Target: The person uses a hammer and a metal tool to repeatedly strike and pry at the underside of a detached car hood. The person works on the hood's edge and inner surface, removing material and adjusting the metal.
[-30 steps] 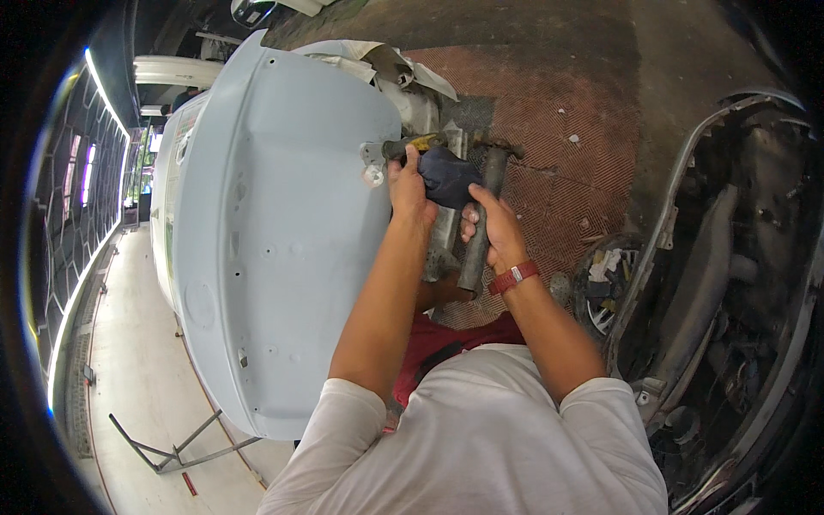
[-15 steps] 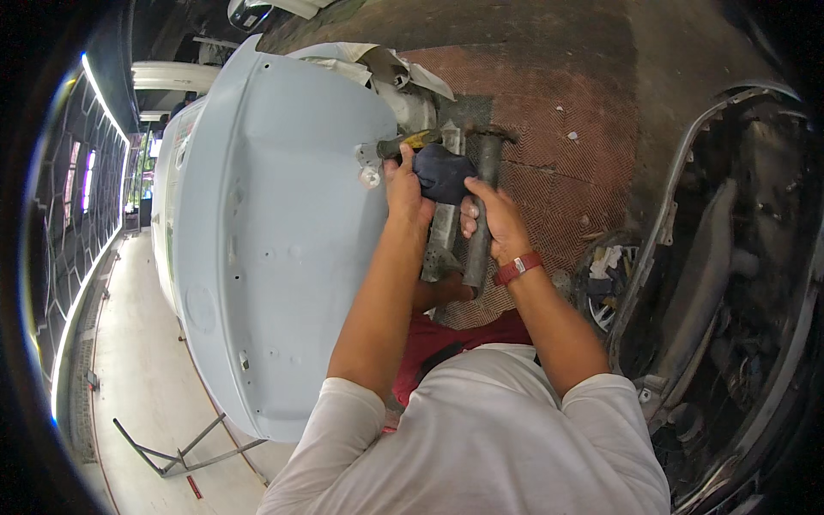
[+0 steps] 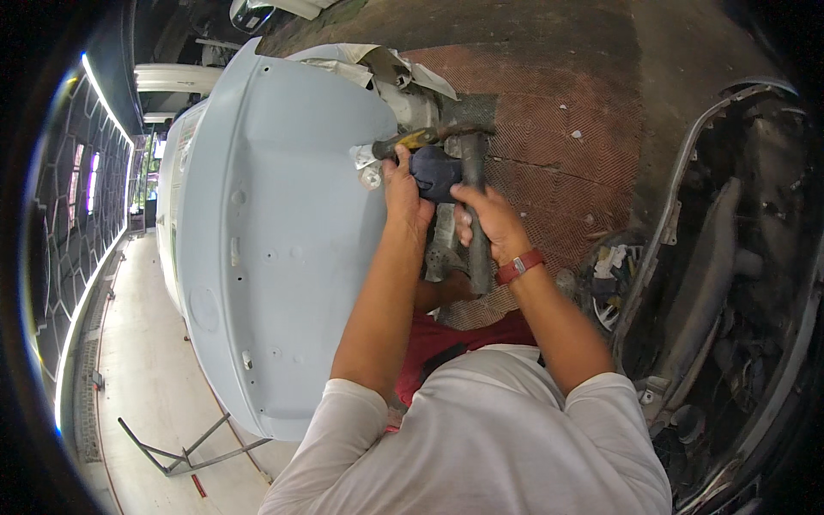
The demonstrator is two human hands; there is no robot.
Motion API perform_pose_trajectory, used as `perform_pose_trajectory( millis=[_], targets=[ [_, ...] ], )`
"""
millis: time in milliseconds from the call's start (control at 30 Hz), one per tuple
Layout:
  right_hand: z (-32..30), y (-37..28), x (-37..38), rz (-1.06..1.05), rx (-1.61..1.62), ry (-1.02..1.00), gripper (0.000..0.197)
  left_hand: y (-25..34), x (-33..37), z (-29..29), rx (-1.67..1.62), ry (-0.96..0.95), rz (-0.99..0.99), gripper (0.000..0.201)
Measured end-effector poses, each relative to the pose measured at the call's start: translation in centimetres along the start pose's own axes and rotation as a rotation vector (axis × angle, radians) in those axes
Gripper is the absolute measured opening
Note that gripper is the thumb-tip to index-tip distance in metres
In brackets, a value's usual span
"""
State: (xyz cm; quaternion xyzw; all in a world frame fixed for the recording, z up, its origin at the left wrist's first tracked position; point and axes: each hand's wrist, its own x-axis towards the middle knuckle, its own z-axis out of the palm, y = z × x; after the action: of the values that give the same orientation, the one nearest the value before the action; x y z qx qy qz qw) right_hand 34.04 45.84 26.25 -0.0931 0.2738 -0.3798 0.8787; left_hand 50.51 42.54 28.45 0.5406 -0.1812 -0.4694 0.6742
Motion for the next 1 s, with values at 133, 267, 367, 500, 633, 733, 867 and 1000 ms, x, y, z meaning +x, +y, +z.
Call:
perform_pose_trajectory(
  millis=[133,267,367,500,633,733,867,1000],
  targets=[
    [-0.5,-0.3,0.0,-0.013,-0.039,-0.021,0.023,0.7,-0.3,-0.2,0.067,-0.057,-0.02,0.042],
    [-0.8,-1.0,-0.6,0.066,-0.081,-0.1,0.024,0.6,-0.3,0.2,0.069,-0.023,-0.024,0.046],
    [-0.5,-0.1,-0.4,-0.024,-0.038,0.019,0.025,1.4,-0.4,0.0,0.086,-0.018,-0.006,0.049],
    [0.2,0.5,-0.2,0.032,-0.127,-0.069,0.026,3.7,-0.1,-0.3,0.067,-0.072,0.043,0.055],
    [1.0,1.4,-0.7,-0.025,-0.035,0.04,0.026,3.4,-1.2,-0.8,0.14,-0.002,-0.046,0.053],
    [-0.7,1.5,-0.3,-0.083,0.061,0.116,0.026,1.0,-3.3,-1.3,0.194,-0.087,-0.085,0.042],
    [-3.1,1.2,-1.3,-0.09,0.058,0.167,0.027,-0.8,-4.0,-0.8,0.138,-0.041,-0.162,0.04],
    [-4.1,1.8,-2.4,-0.056,0.023,0.234,0.026,-0.7,-3.3,-0.2,0.099,0.087,-0.095,0.038]
  ],
)
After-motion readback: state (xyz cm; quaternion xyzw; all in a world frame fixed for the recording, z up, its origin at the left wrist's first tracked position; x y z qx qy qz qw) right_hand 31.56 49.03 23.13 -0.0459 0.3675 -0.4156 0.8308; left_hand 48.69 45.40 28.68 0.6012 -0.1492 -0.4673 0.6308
